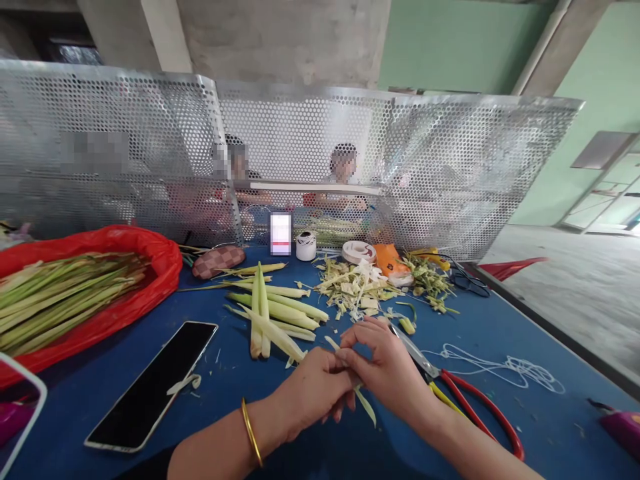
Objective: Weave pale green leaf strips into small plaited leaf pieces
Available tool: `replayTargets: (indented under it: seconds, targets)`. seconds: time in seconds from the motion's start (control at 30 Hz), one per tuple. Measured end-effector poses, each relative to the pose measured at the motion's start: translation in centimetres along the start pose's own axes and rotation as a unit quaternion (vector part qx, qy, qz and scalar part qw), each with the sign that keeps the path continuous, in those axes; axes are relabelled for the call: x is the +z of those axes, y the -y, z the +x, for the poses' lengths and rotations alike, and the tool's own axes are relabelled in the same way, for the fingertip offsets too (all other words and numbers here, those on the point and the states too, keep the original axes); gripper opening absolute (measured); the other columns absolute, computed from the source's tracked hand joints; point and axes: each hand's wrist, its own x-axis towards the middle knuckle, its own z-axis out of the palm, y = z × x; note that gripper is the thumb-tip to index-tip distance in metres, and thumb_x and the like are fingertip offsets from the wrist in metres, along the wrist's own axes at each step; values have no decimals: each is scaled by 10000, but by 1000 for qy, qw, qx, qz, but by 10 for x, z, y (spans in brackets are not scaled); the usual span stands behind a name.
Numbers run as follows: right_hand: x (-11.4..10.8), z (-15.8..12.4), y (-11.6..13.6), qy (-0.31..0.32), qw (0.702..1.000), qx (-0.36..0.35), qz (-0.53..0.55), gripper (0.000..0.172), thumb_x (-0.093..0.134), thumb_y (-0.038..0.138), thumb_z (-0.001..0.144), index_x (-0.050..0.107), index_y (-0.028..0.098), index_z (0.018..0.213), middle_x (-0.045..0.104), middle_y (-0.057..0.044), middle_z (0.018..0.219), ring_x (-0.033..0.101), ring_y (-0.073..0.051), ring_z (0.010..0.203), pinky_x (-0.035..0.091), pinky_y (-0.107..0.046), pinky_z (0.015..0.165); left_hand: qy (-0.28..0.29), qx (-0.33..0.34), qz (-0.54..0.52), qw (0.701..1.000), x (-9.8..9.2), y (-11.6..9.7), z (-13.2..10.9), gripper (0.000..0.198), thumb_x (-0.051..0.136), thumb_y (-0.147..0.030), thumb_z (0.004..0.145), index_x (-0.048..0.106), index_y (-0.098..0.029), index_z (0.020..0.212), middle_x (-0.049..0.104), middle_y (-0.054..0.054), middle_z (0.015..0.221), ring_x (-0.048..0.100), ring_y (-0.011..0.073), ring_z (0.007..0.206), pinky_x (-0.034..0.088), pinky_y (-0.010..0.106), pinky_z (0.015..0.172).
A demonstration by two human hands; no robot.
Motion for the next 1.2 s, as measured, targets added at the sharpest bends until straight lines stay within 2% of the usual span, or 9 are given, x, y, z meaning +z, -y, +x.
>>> replayTargets:
  seconds: [0.13,0.27,0.43,0.57,0.63,0.73,0.9,1.0,1.2]
  targets:
    - [0,-2,2,-35,999,-17,3,164,528,143,810,518,217,664,653,-7,740,609,-192,787,385,-373,908,27,8,-10,1000,-1,1,0,296,545,-378,717,560,-167,511,474,-40,404,419,75,332,311,186,346]
    - [8,-8,3,-62,994,-85,-12,166,489,106,814,520,225,702,642,-8,736,610,-192,786,387,-383,915,34,-4,13,999,2,1,-1,238,512,-283,675,562,-176,468,417,-45,336,391,86,304,342,213,372]
    - [12,-8,1,-62,992,-106,-27,190,484,140,873,573,229,730,658,-16,783,616,-201,882,378,-385,942,20,17,-15,1000,8,4,1,210,537,-273,655,574,-165,479,552,-4,478,431,89,364,324,228,384]
    - [-7,-5,-4,-120,991,-54,-25,167,508,304,908,644,237,977,668,-70,1050,585,-240,1031,431,-361,885,-35,-4,-142,989,2,2,-4,272,621,-400,699,690,-138,726,608,8,580,484,94,438,324,216,413]
    - [-16,-6,-5,-153,988,-28,-19,219,495,369,914,653,231,978,675,-77,1046,596,-247,1013,449,-345,849,-70,11,-197,978,-4,1,-13,366,664,-446,690,704,-122,853,621,12,626,511,92,477,336,206,430]
    - [-17,-12,-2,-120,993,1,-5,258,505,419,904,672,223,912,703,-61,953,627,-241,927,460,-316,797,-116,43,-253,960,-12,4,-27,414,699,-454,680,688,-102,896,635,22,666,529,88,508,351,198,446]
    - [16,-29,10,14,1000,-4,11,325,501,418,911,625,212,692,640,-14,672,577,-182,651,419,-271,643,-172,61,-267,946,-15,22,-35,338,688,-432,701,632,-119,817,643,17,672,543,84,501,346,196,450]
    - [29,-34,12,-2,1000,-11,3,373,475,408,924,557,209,619,564,-7,593,528,-180,619,375,-266,595,-169,69,-253,950,-17,26,-33,318,681,-417,707,634,-119,808,629,7,620,529,85,483,334,196,446]
    - [33,-36,5,-47,998,-14,-26,387,458,421,926,530,213,609,537,-16,600,519,-190,628,379,-281,607,-172,78,-245,951,-20,23,-34,276,681,-402,721,633,-131,751,601,-15,550,492,86,454,320,206,453]
